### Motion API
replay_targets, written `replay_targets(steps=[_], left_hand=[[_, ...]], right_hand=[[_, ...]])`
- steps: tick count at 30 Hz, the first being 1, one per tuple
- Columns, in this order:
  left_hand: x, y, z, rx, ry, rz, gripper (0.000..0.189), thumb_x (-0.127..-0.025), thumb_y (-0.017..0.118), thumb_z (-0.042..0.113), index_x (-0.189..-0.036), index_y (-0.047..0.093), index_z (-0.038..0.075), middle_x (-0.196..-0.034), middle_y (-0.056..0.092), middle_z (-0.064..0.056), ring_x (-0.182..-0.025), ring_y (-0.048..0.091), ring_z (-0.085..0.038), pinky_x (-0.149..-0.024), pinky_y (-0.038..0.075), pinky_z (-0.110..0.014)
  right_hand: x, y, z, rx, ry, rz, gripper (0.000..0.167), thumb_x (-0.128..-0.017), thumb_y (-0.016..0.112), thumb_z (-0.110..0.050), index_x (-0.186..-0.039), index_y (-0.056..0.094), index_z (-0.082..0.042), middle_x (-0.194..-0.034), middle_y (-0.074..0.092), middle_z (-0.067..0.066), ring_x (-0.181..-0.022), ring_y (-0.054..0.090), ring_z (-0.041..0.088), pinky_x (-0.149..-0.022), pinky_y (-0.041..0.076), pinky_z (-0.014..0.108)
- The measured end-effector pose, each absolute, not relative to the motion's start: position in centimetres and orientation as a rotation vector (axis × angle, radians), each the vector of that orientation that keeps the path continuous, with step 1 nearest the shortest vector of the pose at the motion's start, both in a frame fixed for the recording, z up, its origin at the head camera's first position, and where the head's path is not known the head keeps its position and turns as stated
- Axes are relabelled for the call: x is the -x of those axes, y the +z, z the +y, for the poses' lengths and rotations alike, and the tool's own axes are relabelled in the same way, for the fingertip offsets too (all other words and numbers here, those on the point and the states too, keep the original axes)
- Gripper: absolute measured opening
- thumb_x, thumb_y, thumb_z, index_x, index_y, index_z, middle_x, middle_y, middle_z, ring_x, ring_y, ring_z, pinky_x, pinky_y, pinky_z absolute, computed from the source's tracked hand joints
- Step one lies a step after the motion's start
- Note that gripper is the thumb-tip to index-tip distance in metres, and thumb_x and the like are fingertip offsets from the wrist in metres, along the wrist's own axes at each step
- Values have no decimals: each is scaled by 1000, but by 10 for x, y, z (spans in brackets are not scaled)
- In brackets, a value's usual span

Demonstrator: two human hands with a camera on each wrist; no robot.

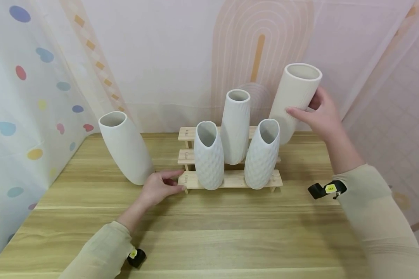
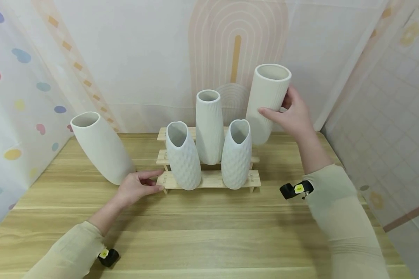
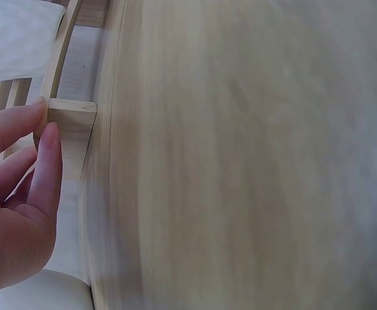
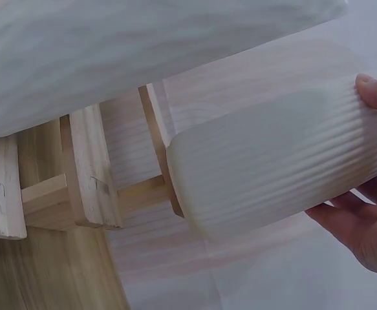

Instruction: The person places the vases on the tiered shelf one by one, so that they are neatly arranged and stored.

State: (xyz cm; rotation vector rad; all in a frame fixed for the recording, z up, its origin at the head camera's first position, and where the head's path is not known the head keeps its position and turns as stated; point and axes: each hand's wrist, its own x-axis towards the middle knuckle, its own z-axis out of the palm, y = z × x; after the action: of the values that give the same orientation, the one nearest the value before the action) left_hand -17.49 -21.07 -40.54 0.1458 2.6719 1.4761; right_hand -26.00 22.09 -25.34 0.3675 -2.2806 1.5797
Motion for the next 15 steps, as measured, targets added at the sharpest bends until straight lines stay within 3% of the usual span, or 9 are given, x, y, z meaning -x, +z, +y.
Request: replay_targets(steps=[15], left_hand=[[175, -405, -210, -135, 1472, 2672, 52, -79, 85, 17, -128, 68, 8, -116, 67, -11, -88, 61, -19, -67, 50, -26]], right_hand=[[278, -250, 200, -415, 1635, -2315, 66, -82, 79, -13, -140, 49, -9, -122, 60, 8, -103, 58, 17, -79, 50, 24]])
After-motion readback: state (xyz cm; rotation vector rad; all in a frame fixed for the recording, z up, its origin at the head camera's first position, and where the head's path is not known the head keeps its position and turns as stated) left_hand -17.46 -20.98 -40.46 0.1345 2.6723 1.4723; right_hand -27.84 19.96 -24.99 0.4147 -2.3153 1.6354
